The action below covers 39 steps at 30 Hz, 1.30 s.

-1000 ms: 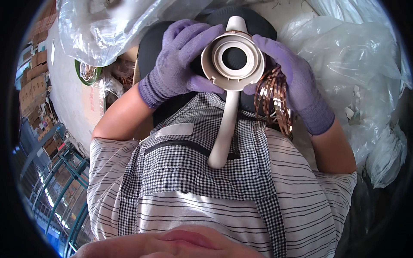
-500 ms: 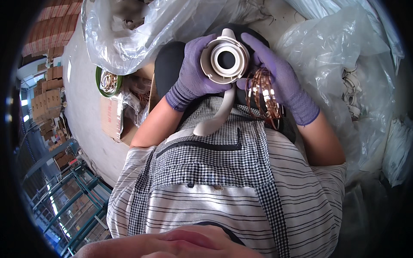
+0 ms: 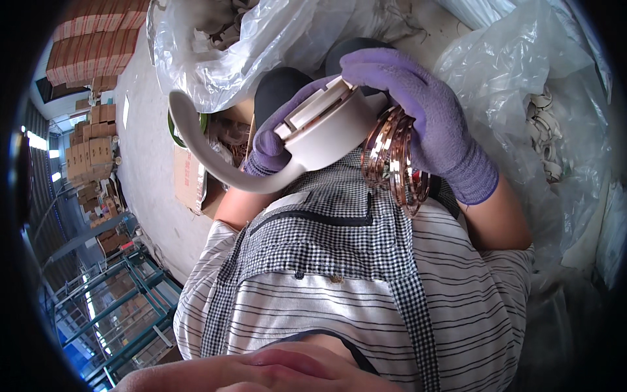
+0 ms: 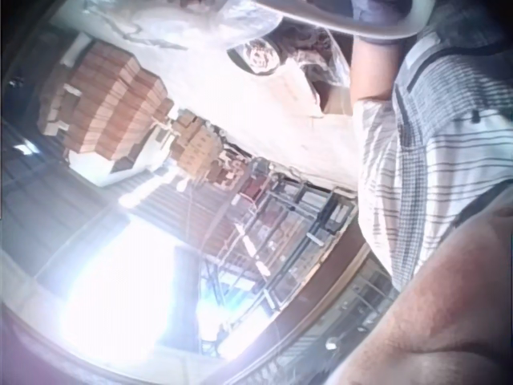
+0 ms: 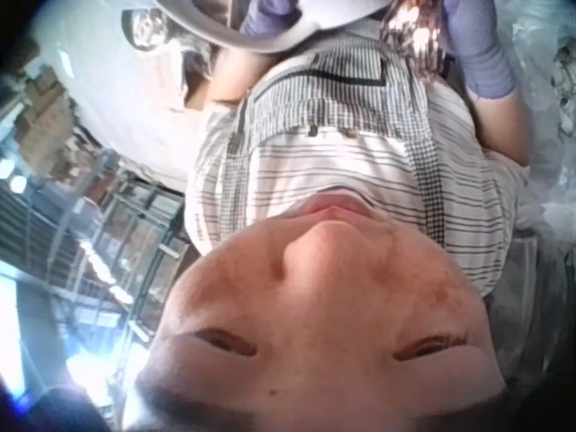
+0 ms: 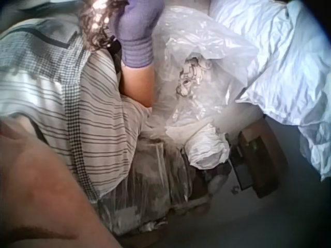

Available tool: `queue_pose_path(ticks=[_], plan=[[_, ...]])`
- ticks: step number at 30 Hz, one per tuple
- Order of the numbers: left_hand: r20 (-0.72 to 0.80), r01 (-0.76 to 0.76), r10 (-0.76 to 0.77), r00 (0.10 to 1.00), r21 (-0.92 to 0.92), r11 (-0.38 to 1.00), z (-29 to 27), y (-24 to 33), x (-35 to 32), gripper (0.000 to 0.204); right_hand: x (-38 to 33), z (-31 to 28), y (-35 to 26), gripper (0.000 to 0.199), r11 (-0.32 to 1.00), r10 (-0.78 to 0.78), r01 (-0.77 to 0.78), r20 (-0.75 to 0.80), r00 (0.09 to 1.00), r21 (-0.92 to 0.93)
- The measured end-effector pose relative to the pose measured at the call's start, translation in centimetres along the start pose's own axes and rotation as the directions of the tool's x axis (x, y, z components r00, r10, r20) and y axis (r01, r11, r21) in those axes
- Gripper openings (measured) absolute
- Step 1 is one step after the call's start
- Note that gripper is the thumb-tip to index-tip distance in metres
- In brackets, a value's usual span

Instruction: The person sits on the floor and repeatedly picks up white ceramic light fixture bases from a plastic bag. They insert copper wire rings into the grooves of each base, then place the assembled units back into the bag.

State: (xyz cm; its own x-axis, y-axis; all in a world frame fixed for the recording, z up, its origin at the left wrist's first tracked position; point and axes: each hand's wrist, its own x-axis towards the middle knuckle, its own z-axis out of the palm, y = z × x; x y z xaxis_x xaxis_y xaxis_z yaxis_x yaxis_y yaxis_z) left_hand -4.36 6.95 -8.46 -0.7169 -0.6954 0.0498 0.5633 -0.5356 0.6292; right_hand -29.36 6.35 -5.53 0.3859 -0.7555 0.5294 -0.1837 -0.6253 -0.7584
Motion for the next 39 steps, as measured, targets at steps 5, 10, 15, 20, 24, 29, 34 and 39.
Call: queue_pose_path(ticks=[5,10,15,20,24,29,34,39], plan=[[-0.059,0.017,-0.010,0.998,0.113,0.993,-1.9,-1.9,-0.4,0.114,-0.9,1.1,-0.1,0.048,0.999,0.028,-0.030,-0.082,0.996,-0.015],[-0.177,0.041,-0.035,0.984,0.035,0.999,2.1,-1.0,-0.6,0.099,-2.7,1.6,0.9,0.047,0.998,0.027,-0.033,-0.092,0.995,-0.059],[-0.239,0.075,-0.064,0.969,0.034,0.997,1.7,-1.6,-1.0,0.084,-2.9,2.1,0.9,0.048,0.997,0.045,-0.052,-0.124,0.991,-0.053],[-0.350,0.133,-0.044,0.936,0.233,0.963,1.1,-2.0,-1.1,0.081,-1.8,1.7,-1.4,0.048,0.928,-0.022,0.019,-0.004,1.000,-0.373],[-0.395,0.168,-0.035,0.918,0.309,0.936,2.2,-1.4,-0.9,0.081,-2.1,1.9,-0.9,0.043,0.900,-0.045,0.028,-0.028,0.999,-0.435],[-0.391,0.066,0.043,0.919,0.261,0.963,1.5,-2.0,-1.7,0.051,-2.3,2.5,0.6,0.039,0.915,-0.111,0.072,-0.076,0.991,-0.398],[-0.372,0.100,-0.074,0.925,0.051,0.994,2.1,-1.7,-1.2,0.064,-3.1,2.7,1.6,0.041,0.941,-0.059,0.035,-0.063,0.996,-0.336],[-0.365,0.170,-0.134,0.921,0.066,0.983,-0.5,-3.1,-1.0,0.065,-4.8,3.5,2.8,0.035,0.907,-0.041,0.001,-0.087,0.995,-0.421]])
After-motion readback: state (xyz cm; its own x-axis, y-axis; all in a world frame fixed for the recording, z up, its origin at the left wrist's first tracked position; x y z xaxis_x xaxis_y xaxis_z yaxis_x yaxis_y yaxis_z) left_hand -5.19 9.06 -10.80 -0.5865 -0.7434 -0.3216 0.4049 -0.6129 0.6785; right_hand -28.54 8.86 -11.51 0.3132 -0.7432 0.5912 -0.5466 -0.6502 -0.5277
